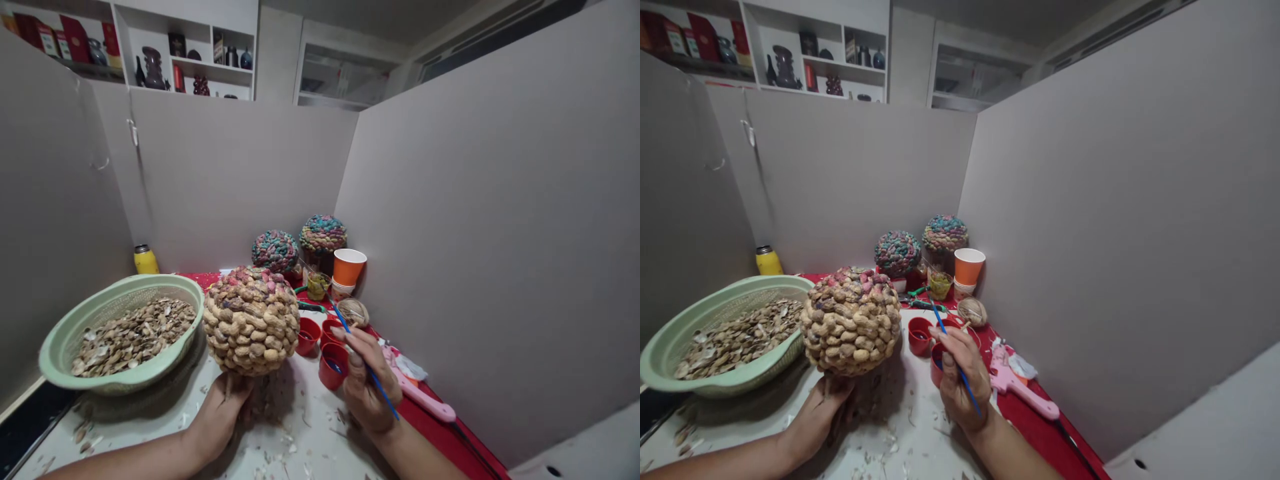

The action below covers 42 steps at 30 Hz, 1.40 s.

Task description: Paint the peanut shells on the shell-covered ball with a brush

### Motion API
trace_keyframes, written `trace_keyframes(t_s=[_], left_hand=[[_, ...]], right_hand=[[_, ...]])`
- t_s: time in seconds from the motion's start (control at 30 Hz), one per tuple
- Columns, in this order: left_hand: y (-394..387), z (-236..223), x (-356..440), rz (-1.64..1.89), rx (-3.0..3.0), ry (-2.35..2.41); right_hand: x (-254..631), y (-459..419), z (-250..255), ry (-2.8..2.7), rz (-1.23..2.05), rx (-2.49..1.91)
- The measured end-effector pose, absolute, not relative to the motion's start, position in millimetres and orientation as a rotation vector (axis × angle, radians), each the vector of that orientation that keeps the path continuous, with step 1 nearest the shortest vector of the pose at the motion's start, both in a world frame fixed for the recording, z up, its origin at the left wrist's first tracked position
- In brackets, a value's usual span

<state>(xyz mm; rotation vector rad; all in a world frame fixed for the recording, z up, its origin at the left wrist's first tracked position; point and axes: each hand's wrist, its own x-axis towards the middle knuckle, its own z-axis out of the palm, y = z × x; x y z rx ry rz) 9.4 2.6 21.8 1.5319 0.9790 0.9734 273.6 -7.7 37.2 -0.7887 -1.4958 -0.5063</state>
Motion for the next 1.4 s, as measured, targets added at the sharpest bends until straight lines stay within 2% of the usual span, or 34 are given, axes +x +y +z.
trace_keyframes(t_s=[0.37, 1.4], left_hand=[[2.1, 25.1, 10.3, 0.934, 1.562, 0.992], [1.7, 23.2, 10.4, 0.953, 1.54, 0.989]], right_hand=[[275.8, -7.0, 39.1, -1.511, -0.57, -0.728], [271.4, -23.0, 51.0, -1.483, -0.479, -0.748]])
